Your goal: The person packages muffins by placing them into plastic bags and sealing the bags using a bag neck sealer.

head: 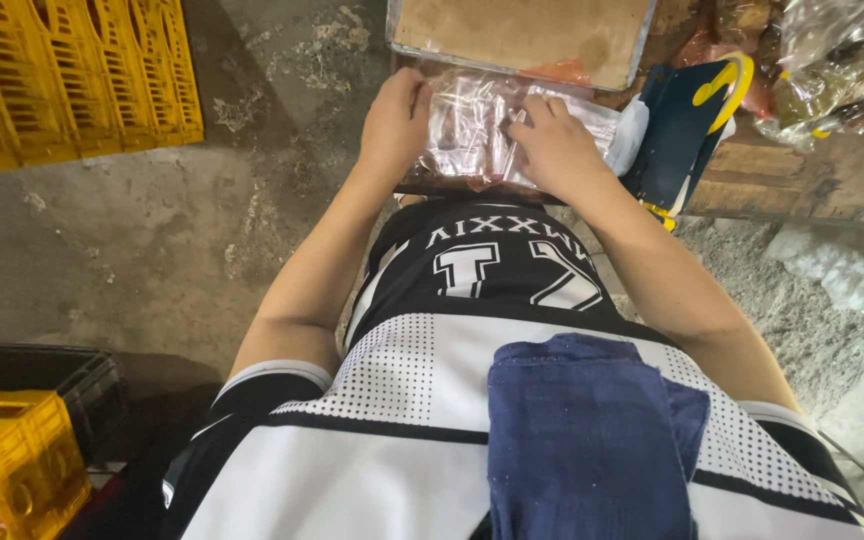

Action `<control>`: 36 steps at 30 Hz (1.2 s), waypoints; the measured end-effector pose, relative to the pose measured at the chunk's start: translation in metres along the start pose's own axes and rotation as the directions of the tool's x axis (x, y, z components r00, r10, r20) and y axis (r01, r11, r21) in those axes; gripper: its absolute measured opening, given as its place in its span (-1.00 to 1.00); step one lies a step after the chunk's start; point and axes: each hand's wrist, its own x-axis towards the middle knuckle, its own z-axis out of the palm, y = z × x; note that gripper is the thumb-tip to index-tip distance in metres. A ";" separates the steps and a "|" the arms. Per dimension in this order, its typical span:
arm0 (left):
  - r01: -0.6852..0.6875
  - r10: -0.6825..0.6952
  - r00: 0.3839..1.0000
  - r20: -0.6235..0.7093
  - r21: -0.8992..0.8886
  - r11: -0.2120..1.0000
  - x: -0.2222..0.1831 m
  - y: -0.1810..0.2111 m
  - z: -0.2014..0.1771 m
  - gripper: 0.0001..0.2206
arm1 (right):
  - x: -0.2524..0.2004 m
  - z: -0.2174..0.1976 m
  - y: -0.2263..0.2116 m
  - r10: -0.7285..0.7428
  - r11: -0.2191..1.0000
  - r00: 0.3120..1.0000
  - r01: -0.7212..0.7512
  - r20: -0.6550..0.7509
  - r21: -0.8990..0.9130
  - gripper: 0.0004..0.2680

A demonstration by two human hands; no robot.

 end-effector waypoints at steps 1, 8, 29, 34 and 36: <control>0.029 -0.028 0.999 0.019 -0.039 0.999 0.000 0.001 -0.004 -0.87 | 0.002 -0.001 -0.001 0.002 1.000 1.000 -0.002 -0.001 -0.002 -0.70; -0.118 0.137 0.979 0.149 -0.133 0.984 -0.004 0.015 -0.016 -0.77 | 0.059 0.005 0.002 0.013 0.957 0.937 0.089 -0.348 0.276 -0.62; -0.003 -0.137 0.979 -0.154 -0.677 0.736 0.018 -0.043 -0.004 -0.80 | 0.026 -0.103 0.047 0.071 0.997 0.966 -0.060 -0.248 0.050 -0.79; -0.268 0.254 0.963 -0.089 -0.427 0.864 0.027 0.039 -0.072 -0.65 | 0.030 -0.120 0.017 -0.019 0.997 0.991 0.030 -0.131 0.078 -0.85; -0.559 0.561 0.827 0.041 0.171 0.812 0.019 0.088 -0.088 -0.45 | 0.041 -0.124 -0.001 -0.078 0.989 0.989 0.093 -0.122 0.117 -0.86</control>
